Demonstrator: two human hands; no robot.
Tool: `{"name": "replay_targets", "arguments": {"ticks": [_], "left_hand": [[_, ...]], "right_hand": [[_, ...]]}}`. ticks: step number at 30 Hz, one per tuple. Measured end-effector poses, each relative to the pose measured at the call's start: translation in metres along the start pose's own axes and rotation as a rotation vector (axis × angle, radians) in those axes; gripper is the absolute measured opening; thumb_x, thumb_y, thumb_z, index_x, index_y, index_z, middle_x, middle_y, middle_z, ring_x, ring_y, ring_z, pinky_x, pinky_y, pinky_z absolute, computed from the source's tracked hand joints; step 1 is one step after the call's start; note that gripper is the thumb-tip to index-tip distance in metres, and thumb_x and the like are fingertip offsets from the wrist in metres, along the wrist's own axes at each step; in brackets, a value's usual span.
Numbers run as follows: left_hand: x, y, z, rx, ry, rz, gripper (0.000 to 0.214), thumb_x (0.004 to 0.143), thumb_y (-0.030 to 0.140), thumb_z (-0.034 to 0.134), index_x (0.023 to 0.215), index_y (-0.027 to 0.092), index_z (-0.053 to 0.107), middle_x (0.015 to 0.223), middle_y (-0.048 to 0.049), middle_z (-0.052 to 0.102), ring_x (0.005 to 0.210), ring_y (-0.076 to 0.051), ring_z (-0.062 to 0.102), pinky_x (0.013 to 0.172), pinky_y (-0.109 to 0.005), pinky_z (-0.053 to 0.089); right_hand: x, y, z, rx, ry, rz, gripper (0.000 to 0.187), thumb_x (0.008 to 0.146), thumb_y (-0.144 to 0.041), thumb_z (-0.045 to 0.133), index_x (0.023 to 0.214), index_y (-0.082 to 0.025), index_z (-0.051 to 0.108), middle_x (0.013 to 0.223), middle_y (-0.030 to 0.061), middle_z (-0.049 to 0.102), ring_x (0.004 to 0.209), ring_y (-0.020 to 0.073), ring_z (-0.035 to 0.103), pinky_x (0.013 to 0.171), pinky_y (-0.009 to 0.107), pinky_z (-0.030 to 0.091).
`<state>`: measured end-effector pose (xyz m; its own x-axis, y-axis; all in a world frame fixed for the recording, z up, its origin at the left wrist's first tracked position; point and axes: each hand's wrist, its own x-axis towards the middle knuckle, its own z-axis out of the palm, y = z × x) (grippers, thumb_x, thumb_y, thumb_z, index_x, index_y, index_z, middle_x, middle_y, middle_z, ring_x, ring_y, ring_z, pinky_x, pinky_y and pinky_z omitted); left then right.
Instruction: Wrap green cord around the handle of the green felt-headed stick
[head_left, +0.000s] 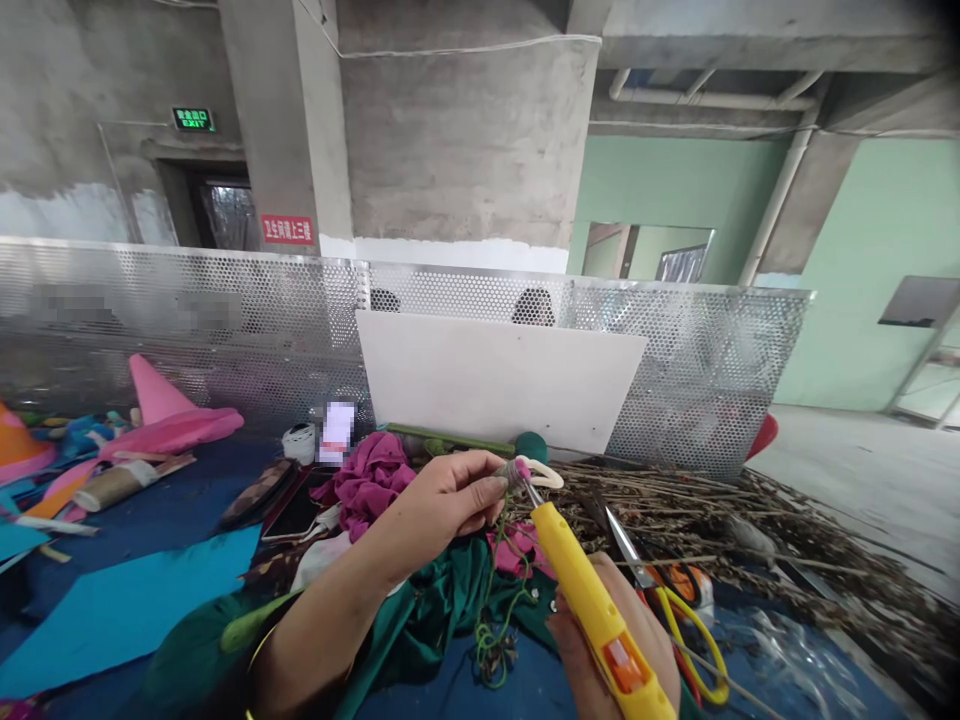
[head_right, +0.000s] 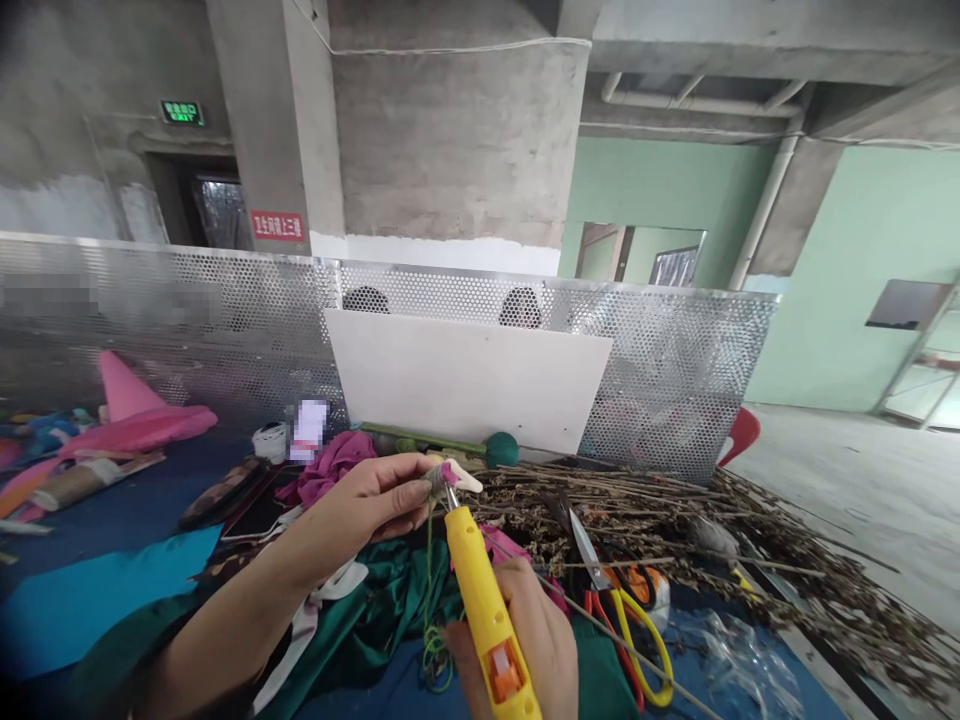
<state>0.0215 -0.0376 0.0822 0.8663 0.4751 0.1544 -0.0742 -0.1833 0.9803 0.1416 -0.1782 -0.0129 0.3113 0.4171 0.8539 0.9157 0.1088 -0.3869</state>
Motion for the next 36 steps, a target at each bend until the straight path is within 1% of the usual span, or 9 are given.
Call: {"name": "replay_targets", "arguments": {"ticks": [6, 11, 13, 17, 20, 25, 28, 32, 36], "left_hand": [[0.0009, 0.0004, 0.0002, -0.001, 0.007, -0.011, 0.039, 0.086, 0.046, 0.060, 0.102, 0.011, 0.064, 0.064, 0.0041, 0.044, 0.052, -0.006, 0.031, 0.045, -0.021, 0.017], [0.0004, 0.0033, -0.0005, 0.013, 0.013, -0.013, 0.037, 0.087, 0.045, 0.059, 0.101, 0.011, 0.064, 0.062, 0.0044, 0.044, 0.050, -0.006, 0.029, 0.044, -0.021, 0.016], [0.0010, 0.0032, -0.0015, 0.015, 0.019, -0.013, 0.035, 0.087, 0.044, 0.059, 0.100, 0.012, 0.064, 0.061, 0.0049, 0.043, 0.049, -0.006, 0.029, 0.044, -0.021, 0.015], [0.0022, 0.0029, -0.0032, -0.006, 0.022, -0.014, 0.035, 0.086, 0.044, 0.060, 0.098, 0.012, 0.063, 0.060, 0.0057, 0.042, 0.048, -0.006, 0.028, 0.043, -0.021, 0.014], [0.0016, 0.0036, -0.0029, 0.006, 0.016, -0.028, 0.036, 0.086, 0.045, 0.059, 0.098, 0.011, 0.062, 0.059, 0.0053, 0.043, 0.049, -0.006, 0.028, 0.044, -0.021, 0.016], [0.0008, 0.0013, -0.0006, 0.013, 0.004, -0.026, 0.038, 0.085, 0.046, 0.060, 0.100, 0.012, 0.064, 0.066, 0.0027, 0.046, 0.054, -0.007, 0.033, 0.048, -0.021, 0.020], [0.0014, -0.0011, 0.0000, 0.009, 0.006, -0.026, 0.039, 0.084, 0.048, 0.061, 0.097, 0.011, 0.063, 0.064, 0.0027, 0.046, 0.053, -0.007, 0.032, 0.047, -0.021, 0.018], [0.0020, -0.0022, -0.0007, 0.005, 0.008, -0.034, 0.039, 0.085, 0.049, 0.060, 0.098, 0.012, 0.063, 0.061, 0.0039, 0.045, 0.050, -0.006, 0.030, 0.044, -0.021, 0.016], [0.0019, -0.0025, -0.0022, -0.010, 0.005, -0.034, 0.037, 0.085, 0.048, 0.060, 0.097, 0.013, 0.063, 0.061, 0.0039, 0.047, 0.048, -0.005, 0.029, 0.042, -0.021, 0.013]], "right_hand": [[-0.0016, -0.0005, 0.0031, -0.004, 0.011, 0.010, 0.035, 0.096, -0.051, 0.040, 0.080, -0.022, 0.051, 0.064, -0.0004, 0.056, 0.045, 0.0139, 0.057, 0.042, 0.023, 0.043], [-0.0047, 0.0032, 0.0057, -0.005, -0.010, -0.024, 0.039, 0.095, -0.055, 0.037, 0.077, -0.022, 0.051, 0.060, -0.0011, 0.053, 0.043, 0.0144, 0.055, 0.040, 0.023, 0.042], [-0.0060, 0.0036, 0.0064, -0.018, -0.024, -0.034, 0.039, 0.095, -0.055, 0.037, 0.078, -0.022, 0.050, 0.061, -0.0006, 0.054, 0.044, 0.0147, 0.056, 0.040, 0.023, 0.042], [-0.0069, 0.0001, 0.0072, -0.027, -0.046, 0.003, 0.039, 0.095, -0.055, 0.035, 0.081, -0.022, 0.050, 0.065, 0.0014, 0.058, 0.048, 0.0167, 0.060, 0.043, 0.025, 0.045], [-0.0050, -0.0028, 0.0058, -0.004, -0.062, 0.034, 0.040, 0.095, -0.057, 0.036, 0.081, -0.022, 0.049, 0.062, -0.0006, 0.055, 0.044, 0.0153, 0.058, 0.039, 0.024, 0.042], [-0.0017, -0.0011, 0.0029, -0.007, -0.012, 0.014, 0.042, 0.095, -0.057, 0.036, 0.079, -0.022, 0.051, 0.061, -0.0010, 0.053, 0.044, 0.0147, 0.057, 0.041, 0.024, 0.043], [-0.0014, 0.0004, 0.0029, -0.021, 0.005, 0.017, 0.040, 0.095, -0.056, 0.036, 0.079, -0.022, 0.051, 0.061, -0.0010, 0.054, 0.043, 0.0143, 0.057, 0.040, 0.023, 0.043], [-0.0023, -0.0002, 0.0044, -0.016, 0.001, -0.016, 0.040, 0.095, -0.056, 0.037, 0.077, -0.022, 0.049, 0.059, -0.0015, 0.053, 0.043, 0.0140, 0.056, 0.040, 0.023, 0.042], [-0.0040, -0.0005, 0.0062, 0.000, -0.013, -0.027, 0.037, 0.095, -0.054, 0.038, 0.084, -0.021, 0.052, 0.063, 0.0002, 0.056, 0.047, 0.0151, 0.058, 0.042, 0.023, 0.043]]}}
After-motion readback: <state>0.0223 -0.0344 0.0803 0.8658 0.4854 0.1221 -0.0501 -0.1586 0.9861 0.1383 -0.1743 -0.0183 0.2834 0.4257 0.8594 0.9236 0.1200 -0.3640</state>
